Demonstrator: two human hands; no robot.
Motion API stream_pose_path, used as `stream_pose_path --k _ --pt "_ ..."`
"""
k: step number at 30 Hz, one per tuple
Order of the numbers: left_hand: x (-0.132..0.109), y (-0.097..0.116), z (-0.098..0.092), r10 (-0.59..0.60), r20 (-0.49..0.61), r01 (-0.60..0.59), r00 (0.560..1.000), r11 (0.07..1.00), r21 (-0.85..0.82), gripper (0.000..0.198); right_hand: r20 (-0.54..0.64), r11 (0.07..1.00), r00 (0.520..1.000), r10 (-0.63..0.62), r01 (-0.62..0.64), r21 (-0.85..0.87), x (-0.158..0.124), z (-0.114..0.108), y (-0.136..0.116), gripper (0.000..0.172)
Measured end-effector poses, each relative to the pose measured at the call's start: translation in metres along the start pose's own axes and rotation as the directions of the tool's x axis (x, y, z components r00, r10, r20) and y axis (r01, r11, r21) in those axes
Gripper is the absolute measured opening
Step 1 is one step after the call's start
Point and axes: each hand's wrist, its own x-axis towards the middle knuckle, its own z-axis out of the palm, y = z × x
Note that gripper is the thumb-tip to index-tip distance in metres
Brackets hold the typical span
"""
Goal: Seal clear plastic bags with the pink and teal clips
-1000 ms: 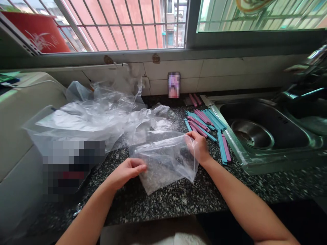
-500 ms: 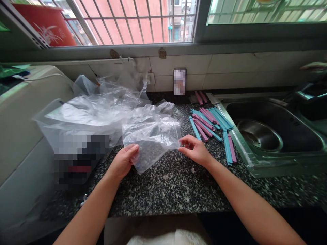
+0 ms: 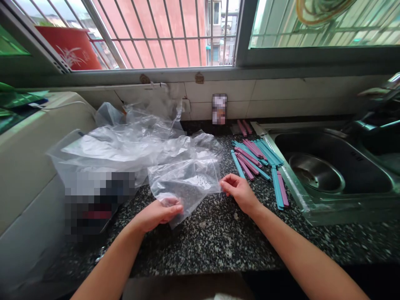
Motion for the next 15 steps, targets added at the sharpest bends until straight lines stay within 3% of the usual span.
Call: stream_pose_path --k 15 --pt "0.0017 0.0055 0.0062 0.085 -0.185 -0.075 0.979 0.995 0.057 0.042 -0.017 0.999 1.0 -0.021 0.02 -0.041 -0.0043 0.0054 -0.0037 0.027"
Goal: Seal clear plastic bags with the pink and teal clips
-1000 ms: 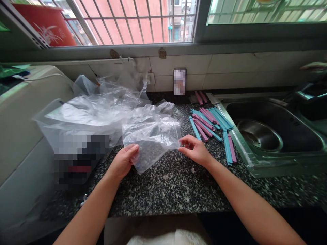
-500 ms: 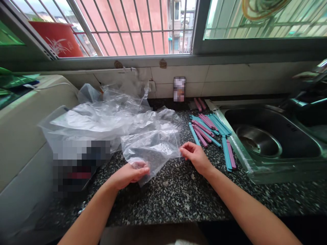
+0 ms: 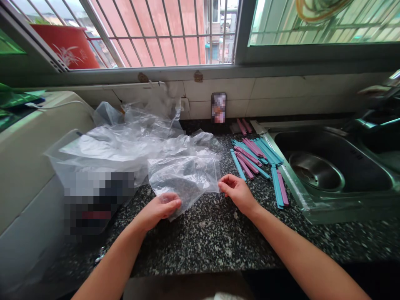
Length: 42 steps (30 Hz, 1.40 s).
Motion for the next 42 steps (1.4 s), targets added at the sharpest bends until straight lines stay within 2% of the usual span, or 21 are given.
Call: stream_pose_path --k 4,11,15,18,23,25,27,29,30,32,33,35,37,40,42 --pt "-0.001 0.002 0.002 0.012 -0.027 -0.012 1.0 1.0 0.007 0.039 -0.028 0.999 1.0 0.006 -0.004 0.045 -0.001 0.001 -0.001 0.025" --pt "-0.001 -0.002 -0.004 0.038 0.044 -0.037 0.998 0.999 -0.019 0.042 -0.128 0.997 0.991 0.03 -0.021 0.074 0.003 -0.002 0.005 0.032" --pt "-0.003 -0.003 -0.008 0.035 0.083 -0.025 0.996 0.993 -0.117 0.043 -0.183 0.997 0.983 -0.015 0.029 0.074 0.006 -0.003 0.008 0.033" --pt "-0.004 -0.002 -0.01 0.041 0.101 -0.024 0.994 0.986 -0.165 0.044 -0.217 0.996 0.973 -0.078 0.083 0.013 0.008 -0.006 0.009 0.032" --pt "-0.006 -0.001 -0.013 0.047 0.038 -0.039 0.998 0.98 -0.197 0.042 -0.272 0.977 0.939 -0.209 0.189 -0.1 0.008 -0.011 0.008 0.03" --pt "-0.005 0.0 -0.015 0.054 0.005 -0.052 0.999 0.976 -0.212 0.042 -0.278 0.973 0.933 -0.228 0.209 -0.098 0.007 -0.011 0.008 0.03" --pt "-0.005 0.001 -0.016 0.091 -0.087 -0.109 0.992 0.965 -0.237 0.043 -0.299 0.974 0.927 -0.225 0.22 -0.048 0.006 -0.011 0.007 0.029" --pt "-0.006 0.002 -0.015 0.169 -0.27 -0.241 0.948 0.936 -0.257 0.041 -0.329 0.974 0.922 -0.204 0.224 0.027 0.006 -0.011 0.006 0.029" --pt "-0.007 0.002 -0.013 0.224 -0.374 -0.329 0.9 0.912 -0.245 0.039 -0.348 0.972 0.918 -0.191 0.225 0.062 0.007 -0.012 0.006 0.03" --pt "-0.01 0.001 -0.01 0.361 -0.536 -0.506 0.763 0.85 -0.148 0.044 -0.383 0.969 0.909 -0.164 0.221 0.11 0.008 -0.014 0.004 0.032" --pt "-0.012 0.0 -0.009 0.439 -0.572 -0.572 0.693 0.818 -0.065 0.05 -0.396 0.968 0.905 -0.155 0.22 0.124 0.009 -0.014 0.003 0.033" --pt "-0.014 -0.005 -0.007 0.596 -0.547 -0.645 0.588 0.754 0.129 0.06 -0.412 0.964 0.899 -0.15 0.225 0.14 0.009 -0.016 0.001 0.034" --pt "-0.013 -0.009 -0.005 0.727 -0.439 -0.648 0.529 0.679 0.345 0.063 -0.405 0.963 0.902 -0.151 0.227 0.144 0.009 -0.016 -0.001 0.034" --pt "-0.01 -0.012 -0.005 0.84 -0.265 -0.562 0.473 0.52 0.644 0.039 -0.39 0.963 0.909 -0.151 0.224 0.15 0.008 -0.016 -0.003 0.033" --pt "-0.008 -0.012 -0.005 0.886 -0.189 -0.502 0.424 0.404 0.765 0.019 -0.379 0.963 0.914 -0.147 0.22 0.157 0.007 -0.015 -0.005 0.033"
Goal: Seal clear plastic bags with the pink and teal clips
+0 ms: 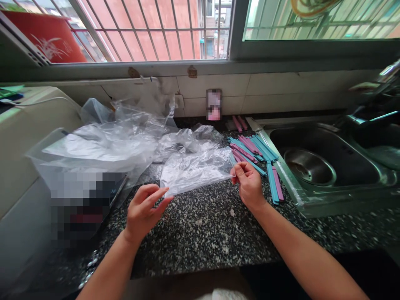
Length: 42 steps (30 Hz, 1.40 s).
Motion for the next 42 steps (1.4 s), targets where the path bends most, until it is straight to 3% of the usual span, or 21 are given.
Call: stream_pose_path --k 3,5,7,10,12,15,18,21,25,28,30,33,35,37,39,42 --pt "-0.001 -0.001 -0.001 0.156 -0.072 -0.147 0.985 0.982 0.115 0.018 0.011 1.0 1.0 0.012 -0.012 0.007 -0.001 0.002 -0.002 0.033" --pt "-0.002 0.001 -0.003 0.269 -0.146 -0.24 0.952 0.952 0.188 0.02 0.022 1.0 1.0 0.012 -0.013 0.017 -0.002 0.003 -0.003 0.033" --pt "-0.001 0.005 -0.006 0.382 -0.225 -0.319 0.896 0.908 0.272 0.018 0.041 1.0 0.999 0.0 -0.001 0.022 -0.004 0.003 -0.007 0.032" --pt "0.003 0.015 -0.013 0.538 -0.332 -0.408 0.775 0.827 0.388 0.012 0.062 0.997 0.996 -0.068 0.065 0.046 -0.011 0.0 -0.014 0.035" --pt "0.005 0.026 -0.018 0.574 -0.34 -0.436 0.745 0.804 0.404 0.01 0.071 0.985 0.983 -0.17 0.167 0.053 -0.018 -0.004 -0.019 0.042" --pt "0.004 0.043 -0.024 0.435 -0.322 -0.38 0.841 0.898 0.221 0.011 0.078 0.947 0.947 -0.312 0.316 -0.047 -0.027 -0.009 -0.024 0.06" --pt "0.003 0.06 -0.029 0.125 -0.378 -0.162 0.917 0.984 -0.069 0.011 0.116 0.925 0.925 -0.362 0.372 -0.079 -0.031 -0.009 -0.024 0.066" --pt "0.01 0.074 -0.034 -0.2 -0.392 0.065 0.898 0.942 -0.33 0.014 0.139 0.912 0.901 -0.411 0.408 0.049 -0.031 -0.006 -0.021 0.06" --pt "0.028 0.083 -0.037 -0.489 -0.253 0.243 0.835 0.74 -0.627 0.015 0.181 0.893 0.875 -0.45 0.446 0.061 -0.032 -0.004 -0.017 0.042" --pt "0.034 0.076 -0.032 -0.57 -0.157 0.307 0.806 0.631 -0.712 0.017 0.259 0.867 0.841 -0.475 0.498 -0.029 -0.033 -0.006 -0.019 0.04" --pt "0.033 0.066 -0.025 -0.594 -0.116 0.348 0.796 0.607 -0.714 0.019 0.299 0.88 0.861 -0.412 0.461 -0.113 -0.033 -0.006 -0.022 0.036" --pt "0.03 0.049 -0.014 -0.602 -0.064 0.415 0.796 0.621 -0.665 0.021 0.368 0.899 0.897 -0.246 0.353 -0.259 -0.03 -0.006 -0.026 0.036" --pt "0.029 0.039 -0.008 -0.603 -0.065 0.451 0.795 0.66 -0.601 0.022 0.436 0.883 0.887 -0.151 0.32 -0.344 -0.029 -0.004 -0.026 0.041" --pt "0.029 0.032 -0.004 -0.603 -0.067 0.479 0.795 0.692 -0.541 0.021 0.512 0.824 0.853 -0.107 0.364 -0.434 -0.03 0.0 -0.026 0.044" --pt "0.03 0.027 0.0 -0.607 -0.058 0.511 0.793 0.714 -0.479 0.02 0.562 0.71 0.82 -0.105 0.458 -0.536 -0.034 0.004 -0.025 0.041" --pt "0.029 0.019 0.004 -0.617 -0.057 0.555 0.785 0.74 -0.38 0.02 0.559 0.548 0.82 -0.122 0.526 -0.65 -0.041 0.011 -0.02 0.033"
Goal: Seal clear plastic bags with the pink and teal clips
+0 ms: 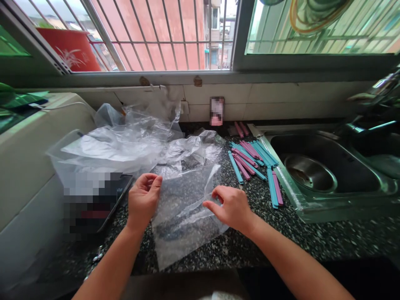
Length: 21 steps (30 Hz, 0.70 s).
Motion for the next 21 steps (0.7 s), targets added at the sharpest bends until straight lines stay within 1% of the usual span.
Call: stream_pose_path --k 2,5,7,9,12,15,17,19,21 --pt "0.003 -0.005 0.0 -0.004 -0.009 0.004 1.0 0.999 0.053 0.02 0.033 1.0 0.999 0.022 -0.021 -0.009 0.0 0.006 0.0 0.029" --pt "0.008 -0.012 -0.004 -0.003 -0.013 0.005 1.0 0.993 0.117 0.021 0.148 0.99 0.988 0.052 -0.07 0.119 0.003 0.008 0.004 0.029" --pt "0.012 -0.017 -0.007 0.002 -0.017 0.001 1.0 0.987 0.159 0.02 0.216 0.966 0.973 0.081 -0.13 0.222 0.007 0.002 0.009 0.029" --pt "0.016 -0.02 -0.01 0.016 -0.038 -0.008 0.999 0.979 0.202 0.018 0.289 0.933 0.951 0.113 -0.202 0.298 0.01 -0.011 0.016 0.028" --pt "0.02 -0.024 -0.014 0.033 -0.064 -0.015 0.997 0.966 0.259 0.017 0.414 0.889 0.898 0.15 -0.306 0.341 0.013 -0.032 0.028 0.029" --pt "0.021 -0.026 -0.015 0.025 -0.036 -0.014 0.999 0.961 0.275 0.018 0.553 0.873 0.825 0.117 -0.35 0.338 0.015 -0.045 0.038 0.03" --pt "0.02 -0.026 -0.014 0.025 -0.017 -0.019 1.0 0.961 0.274 0.018 0.638 0.883 0.766 0.073 -0.348 0.317 0.016 -0.047 0.043 0.029" --pt "0.02 -0.025 -0.013 0.023 -0.011 -0.019 1.0 0.961 0.275 0.018 0.693 0.895 0.719 0.055 -0.343 0.285 0.018 -0.047 0.045 0.029" --pt "0.02 -0.023 -0.012 0.013 -0.001 -0.012 1.0 0.961 0.277 0.018 0.715 0.893 0.697 0.06 -0.358 0.274 0.02 -0.045 0.046 0.03"
